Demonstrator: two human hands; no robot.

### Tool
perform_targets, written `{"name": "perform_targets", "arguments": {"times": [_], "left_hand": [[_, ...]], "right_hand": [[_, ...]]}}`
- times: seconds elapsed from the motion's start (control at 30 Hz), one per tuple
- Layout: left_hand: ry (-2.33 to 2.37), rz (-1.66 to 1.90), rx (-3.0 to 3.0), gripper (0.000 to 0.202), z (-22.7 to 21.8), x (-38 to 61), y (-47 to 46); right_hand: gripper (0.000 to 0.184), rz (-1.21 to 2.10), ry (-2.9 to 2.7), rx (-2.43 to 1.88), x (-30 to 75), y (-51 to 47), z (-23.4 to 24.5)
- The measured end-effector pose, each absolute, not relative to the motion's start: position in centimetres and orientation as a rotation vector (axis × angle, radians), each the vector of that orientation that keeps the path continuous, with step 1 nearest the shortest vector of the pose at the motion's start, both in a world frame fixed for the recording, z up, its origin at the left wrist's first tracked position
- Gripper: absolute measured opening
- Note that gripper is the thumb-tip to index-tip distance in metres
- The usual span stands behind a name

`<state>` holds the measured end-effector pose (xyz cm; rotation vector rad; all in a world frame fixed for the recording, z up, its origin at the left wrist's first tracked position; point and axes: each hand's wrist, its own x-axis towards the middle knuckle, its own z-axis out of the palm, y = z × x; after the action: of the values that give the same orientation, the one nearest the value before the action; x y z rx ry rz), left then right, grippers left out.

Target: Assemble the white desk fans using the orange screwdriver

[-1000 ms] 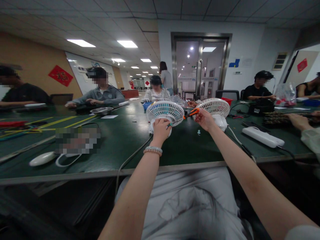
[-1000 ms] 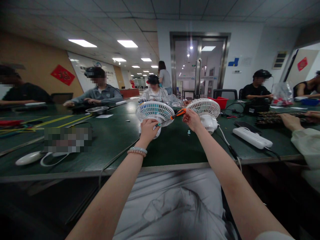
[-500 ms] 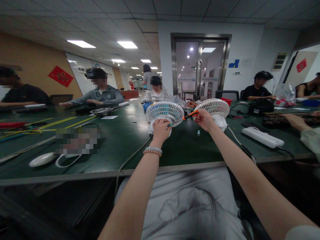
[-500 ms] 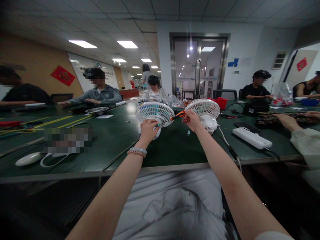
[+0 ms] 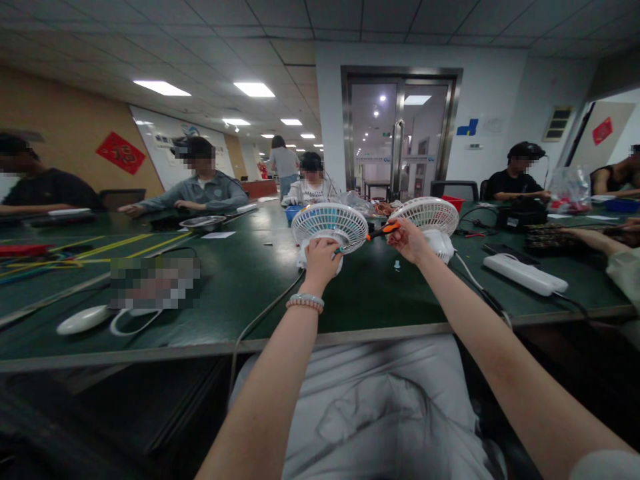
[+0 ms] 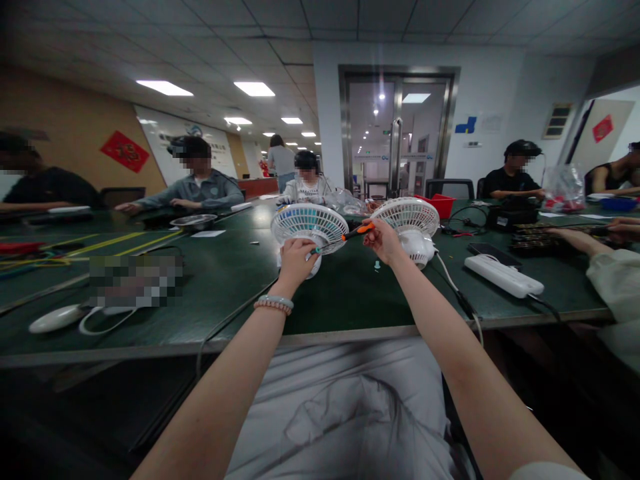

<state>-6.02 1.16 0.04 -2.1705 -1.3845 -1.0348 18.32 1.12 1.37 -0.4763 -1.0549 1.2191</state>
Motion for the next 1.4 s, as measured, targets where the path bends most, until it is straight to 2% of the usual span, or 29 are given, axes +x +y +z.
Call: {"name": "perform_targets", "arguments": {"times": [0.7,0.97,1.4], "left_hand": [[-1.377,-1.026,-2.171,0.020,0.1,-6.1,1.0],[-1.359,-1.022,-2.163,0.020,0.0,-6.2,1.2],[-1.381,-1.031,-2.189,0.020,0.1,-6.4,0.8]], "right_hand": [[0.016,1.249,-1.026,-0.461,18.5,1.3,1.3],[0.031,1.184,-1.052,-0.527,18.1,1.7,0.9],[0.031,1.173,-1.013,-0.600,18.3,2.4,0.1]]}}
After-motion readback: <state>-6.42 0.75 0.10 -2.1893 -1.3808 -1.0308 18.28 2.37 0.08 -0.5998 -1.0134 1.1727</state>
